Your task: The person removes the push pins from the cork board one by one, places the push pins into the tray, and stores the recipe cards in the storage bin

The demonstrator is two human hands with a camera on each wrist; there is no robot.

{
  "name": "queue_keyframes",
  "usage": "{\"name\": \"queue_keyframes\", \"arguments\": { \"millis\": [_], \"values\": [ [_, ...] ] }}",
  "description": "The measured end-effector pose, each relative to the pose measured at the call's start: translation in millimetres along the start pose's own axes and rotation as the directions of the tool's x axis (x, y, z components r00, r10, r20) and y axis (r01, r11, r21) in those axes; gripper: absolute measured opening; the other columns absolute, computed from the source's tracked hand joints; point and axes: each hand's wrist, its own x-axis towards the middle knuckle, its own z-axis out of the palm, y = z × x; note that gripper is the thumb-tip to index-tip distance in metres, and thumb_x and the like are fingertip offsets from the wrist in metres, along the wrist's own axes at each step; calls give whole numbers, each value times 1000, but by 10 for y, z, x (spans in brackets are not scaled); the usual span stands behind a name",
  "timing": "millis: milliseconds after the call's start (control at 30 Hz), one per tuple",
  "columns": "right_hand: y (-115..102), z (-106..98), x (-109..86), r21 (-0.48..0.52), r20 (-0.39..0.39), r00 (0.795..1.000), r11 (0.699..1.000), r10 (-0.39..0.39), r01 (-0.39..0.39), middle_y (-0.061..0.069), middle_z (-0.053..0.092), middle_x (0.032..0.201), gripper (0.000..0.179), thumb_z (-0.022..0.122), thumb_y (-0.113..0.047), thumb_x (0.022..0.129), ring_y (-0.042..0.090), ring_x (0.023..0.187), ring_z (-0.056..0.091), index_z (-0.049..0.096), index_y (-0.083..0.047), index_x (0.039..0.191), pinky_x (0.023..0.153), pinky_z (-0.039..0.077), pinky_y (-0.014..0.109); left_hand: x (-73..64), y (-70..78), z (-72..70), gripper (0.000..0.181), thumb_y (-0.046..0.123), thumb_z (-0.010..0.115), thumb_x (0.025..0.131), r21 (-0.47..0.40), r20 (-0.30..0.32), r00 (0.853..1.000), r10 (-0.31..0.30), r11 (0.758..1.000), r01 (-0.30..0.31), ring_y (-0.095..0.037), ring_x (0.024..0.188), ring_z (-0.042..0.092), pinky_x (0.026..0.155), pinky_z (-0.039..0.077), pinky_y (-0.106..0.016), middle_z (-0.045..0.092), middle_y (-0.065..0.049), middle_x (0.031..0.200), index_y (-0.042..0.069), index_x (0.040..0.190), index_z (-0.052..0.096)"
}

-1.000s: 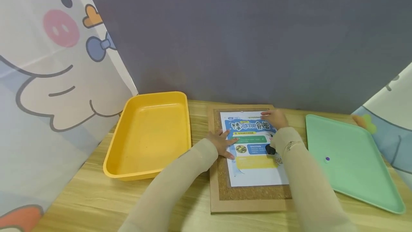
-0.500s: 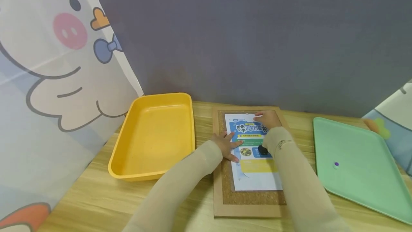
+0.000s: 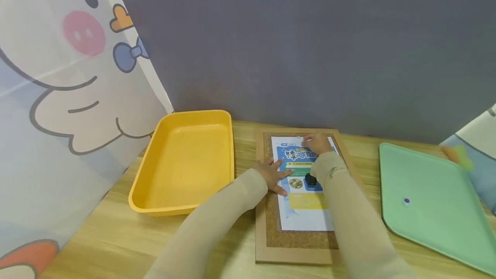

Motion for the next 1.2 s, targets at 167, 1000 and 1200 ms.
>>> {"name": "queue_keyframes", "arguments": {
  "millis": [167,1000,1200],
  "values": [
    [-22,6,35,32,23,999,999,35,-36,25,55,128,39,59,-18,94,39,113,51,58,4,125,102,35,52,14,15,-16,78,75,38,84,66,2,1000,-9,998,9,-20,145,13,111,27,-45,5,6,161,47,151,9],
    [-67,49,177,-33,13,1000,999,2,-2,25,56,128,37,54,-14,95,40,114,52,56,6,126,101,37,51,18,15,-37,79,72,46,83,-21,17,999,-30,999,31,-19,146,11,111,26,-46,6,7,161,49,150,12],
    [-74,75,234,-5,23,999,1000,26,-26,24,58,125,34,55,-14,95,38,111,53,58,4,124,100,37,51,22,-6,-28,79,72,46,83,-32,20,999,-30,999,31,-19,146,11,111,26,-46,6,7,161,49,151,12]
  ]
}}
